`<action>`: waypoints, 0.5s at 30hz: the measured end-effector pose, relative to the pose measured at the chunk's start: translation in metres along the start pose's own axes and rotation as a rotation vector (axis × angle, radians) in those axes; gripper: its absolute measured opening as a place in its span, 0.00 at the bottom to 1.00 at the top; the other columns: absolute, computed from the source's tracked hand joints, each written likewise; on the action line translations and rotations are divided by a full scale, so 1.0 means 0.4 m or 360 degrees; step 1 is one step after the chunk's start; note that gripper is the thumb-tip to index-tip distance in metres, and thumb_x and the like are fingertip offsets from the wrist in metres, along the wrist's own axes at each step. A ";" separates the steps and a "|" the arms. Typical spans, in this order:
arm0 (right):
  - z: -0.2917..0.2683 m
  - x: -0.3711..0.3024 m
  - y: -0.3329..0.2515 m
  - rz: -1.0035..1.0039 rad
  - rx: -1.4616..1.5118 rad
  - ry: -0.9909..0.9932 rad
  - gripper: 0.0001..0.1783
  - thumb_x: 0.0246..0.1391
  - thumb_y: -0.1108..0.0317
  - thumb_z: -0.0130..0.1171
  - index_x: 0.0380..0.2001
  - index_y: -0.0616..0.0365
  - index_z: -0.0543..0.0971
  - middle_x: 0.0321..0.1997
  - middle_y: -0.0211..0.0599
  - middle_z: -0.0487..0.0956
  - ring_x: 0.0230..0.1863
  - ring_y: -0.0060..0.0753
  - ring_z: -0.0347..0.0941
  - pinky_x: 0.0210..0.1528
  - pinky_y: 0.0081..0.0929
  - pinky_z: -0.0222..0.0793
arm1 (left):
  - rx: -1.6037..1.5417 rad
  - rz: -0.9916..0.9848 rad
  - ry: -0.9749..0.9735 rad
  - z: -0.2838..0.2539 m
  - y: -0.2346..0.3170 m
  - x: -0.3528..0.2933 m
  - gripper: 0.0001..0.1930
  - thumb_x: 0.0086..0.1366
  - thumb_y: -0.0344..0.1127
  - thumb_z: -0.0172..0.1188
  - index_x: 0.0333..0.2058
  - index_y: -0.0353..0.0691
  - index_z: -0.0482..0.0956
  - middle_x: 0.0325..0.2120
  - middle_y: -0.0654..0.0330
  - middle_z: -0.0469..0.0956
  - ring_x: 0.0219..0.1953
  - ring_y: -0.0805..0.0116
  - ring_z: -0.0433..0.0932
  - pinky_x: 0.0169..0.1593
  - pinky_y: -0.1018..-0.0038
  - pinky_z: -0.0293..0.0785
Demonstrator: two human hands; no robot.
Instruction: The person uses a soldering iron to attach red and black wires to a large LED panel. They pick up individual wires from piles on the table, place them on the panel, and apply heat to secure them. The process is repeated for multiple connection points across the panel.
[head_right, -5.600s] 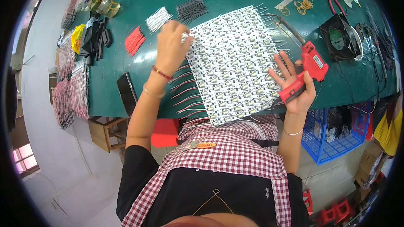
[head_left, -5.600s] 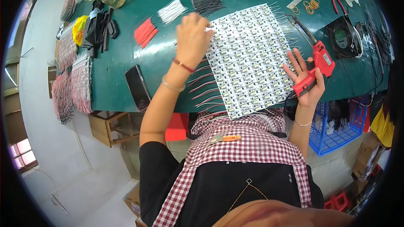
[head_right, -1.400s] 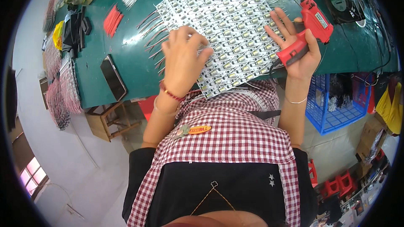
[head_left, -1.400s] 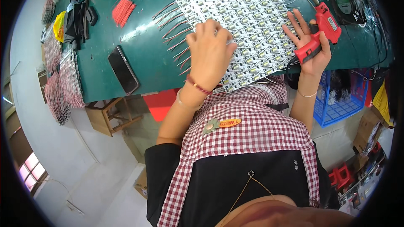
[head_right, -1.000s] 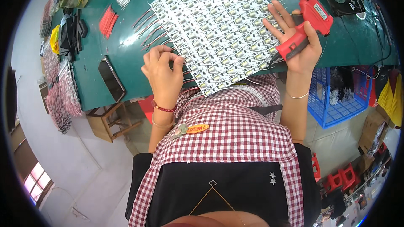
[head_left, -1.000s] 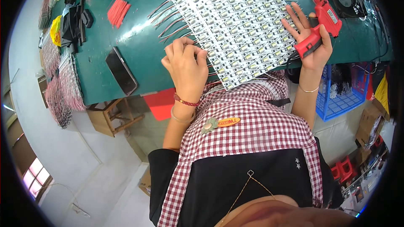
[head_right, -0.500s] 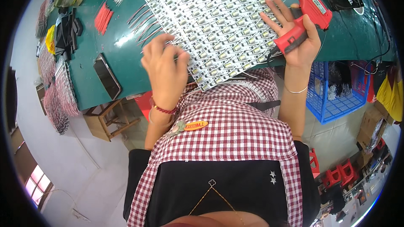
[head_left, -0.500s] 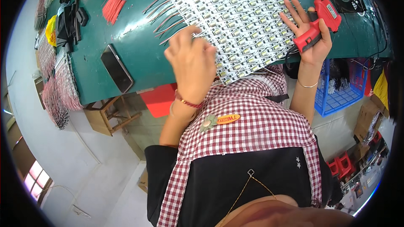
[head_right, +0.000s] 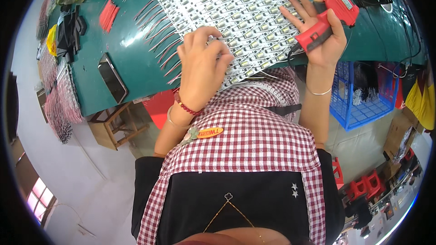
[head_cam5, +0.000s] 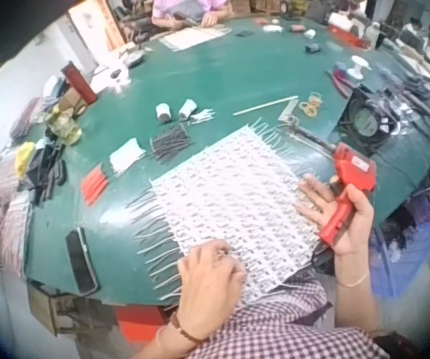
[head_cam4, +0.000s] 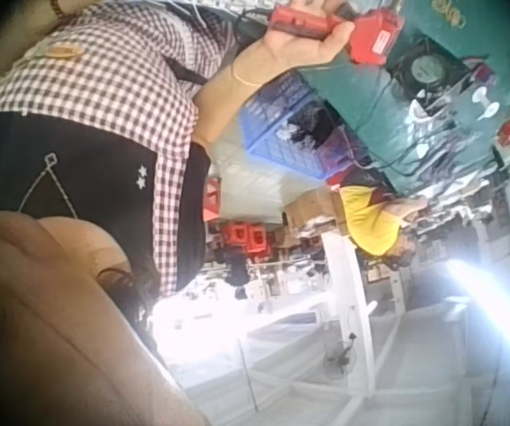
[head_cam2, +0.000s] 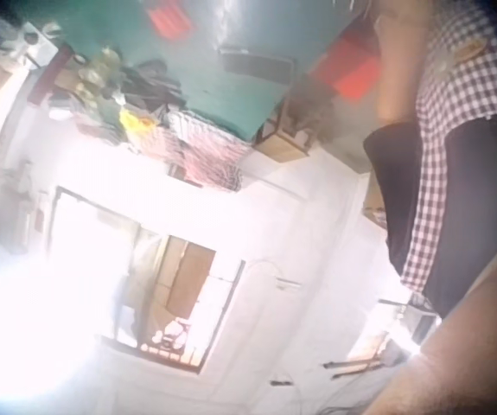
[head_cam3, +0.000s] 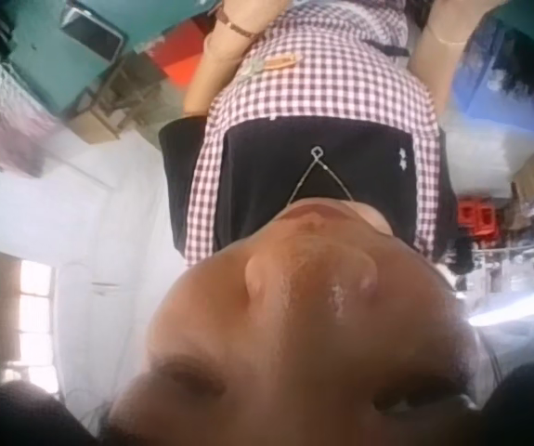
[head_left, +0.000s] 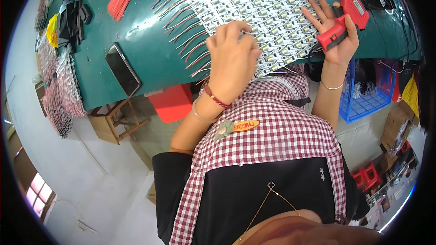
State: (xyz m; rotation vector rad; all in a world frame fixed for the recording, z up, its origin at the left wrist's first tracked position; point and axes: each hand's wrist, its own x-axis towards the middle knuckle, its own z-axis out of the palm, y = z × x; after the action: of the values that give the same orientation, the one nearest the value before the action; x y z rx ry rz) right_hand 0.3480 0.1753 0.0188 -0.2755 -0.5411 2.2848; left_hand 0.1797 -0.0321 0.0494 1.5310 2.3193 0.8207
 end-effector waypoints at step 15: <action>-0.013 0.000 -0.005 0.0011 0.0033 -0.0035 0.18 0.59 0.64 0.49 0.47 0.67 0.72 0.65 0.78 0.54 0.70 0.74 0.44 0.67 0.74 0.40 | 0.0005 0.0008 -0.0040 0.002 0.028 -0.030 0.07 0.50 0.32 0.67 0.26 0.43 0.77 0.43 0.61 0.71 0.46 0.58 0.66 0.47 0.60 0.59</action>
State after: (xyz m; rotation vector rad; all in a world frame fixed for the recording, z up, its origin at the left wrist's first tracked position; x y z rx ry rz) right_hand 0.3511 0.1778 0.0151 -0.2430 -0.5281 2.3009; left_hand 0.1936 -0.0393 0.0539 1.5405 2.3011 0.7949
